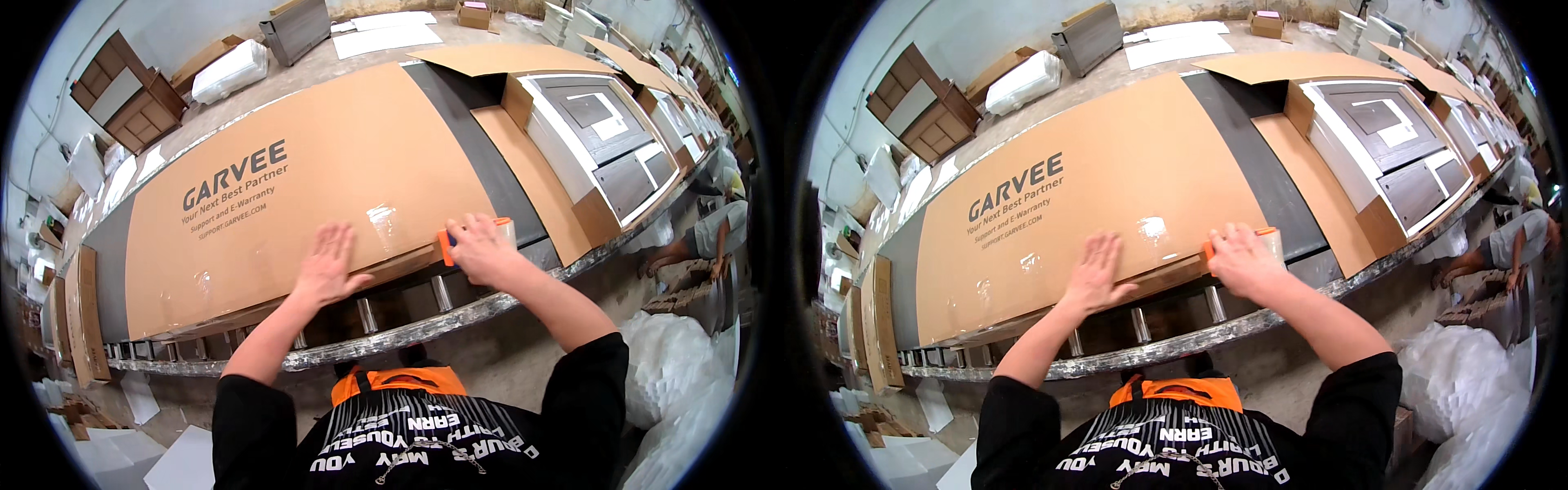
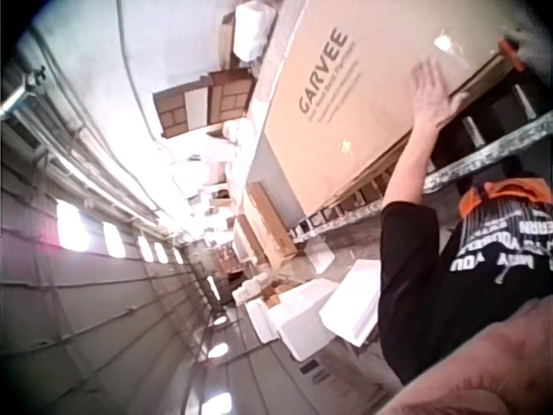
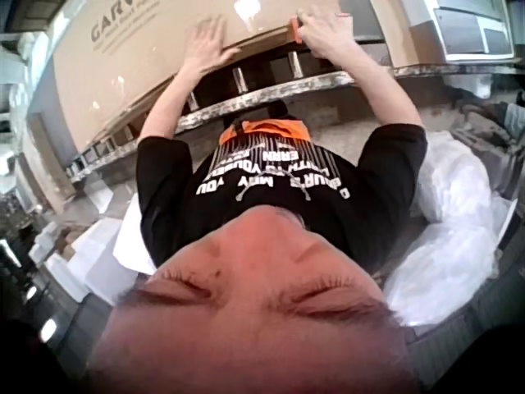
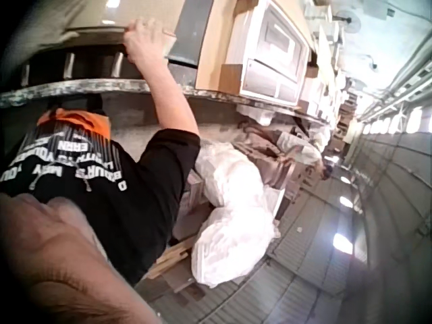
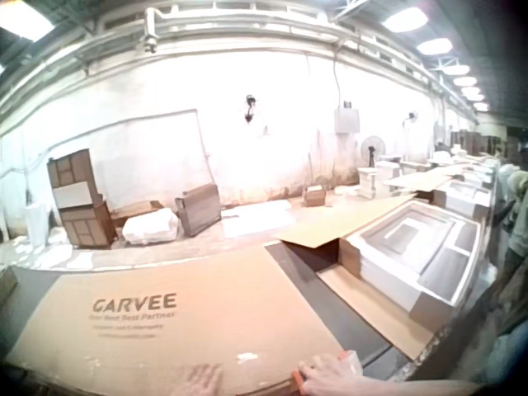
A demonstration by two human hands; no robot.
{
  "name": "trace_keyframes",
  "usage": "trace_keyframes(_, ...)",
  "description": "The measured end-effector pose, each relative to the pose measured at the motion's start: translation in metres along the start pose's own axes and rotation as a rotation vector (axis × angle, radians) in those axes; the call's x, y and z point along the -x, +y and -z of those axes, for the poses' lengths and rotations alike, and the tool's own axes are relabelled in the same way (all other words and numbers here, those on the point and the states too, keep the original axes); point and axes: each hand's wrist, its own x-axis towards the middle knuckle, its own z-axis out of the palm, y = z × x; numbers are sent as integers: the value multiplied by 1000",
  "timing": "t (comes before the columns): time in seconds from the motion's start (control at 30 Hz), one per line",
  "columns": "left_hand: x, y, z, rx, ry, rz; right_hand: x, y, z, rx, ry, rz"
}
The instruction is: The person folds cardboard around a white panel, applies tape from a dispenser to the seams, and places another white panel on top of the assembly.
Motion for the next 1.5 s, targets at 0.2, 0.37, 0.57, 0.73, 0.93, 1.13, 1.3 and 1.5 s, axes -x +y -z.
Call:
trace_keyframes(0.2, -81, 80, -1, -51, -46, 35, -30, -52, 11, 251, -159, -44)
trace_keyframes(0.37, -86, 67, -28, -159, 95, 26, -55, -126, -46, 1804, -488, 240)
trace_keyframes(0.57, -78, 68, -21, 41, 106, 88, 5, -56, -36, 324, -753, 139)
trace_keyframes(0.73, -42, 48, -26, 90, 117, 198, 38, -19, 5, -434, -569, -94)
trace_keyframes(0.93, 93, -48, 4, -5, 173, 291, -59, -39, -4, -1807, 188, -280)
trace_keyframes(1.13, 234, -166, 18, -138, 158, 409, -179, -67, -51, -1890, 461, -407)
trace_keyframes(1.3, 356, -260, 31, -242, 177, 404, -121, -102, -75, -817, 741, -1196)
trace_keyframes(1.5, 441, -347, 56, -270, 205, 428, -104, -96, -119, -1784, 917, -1524)
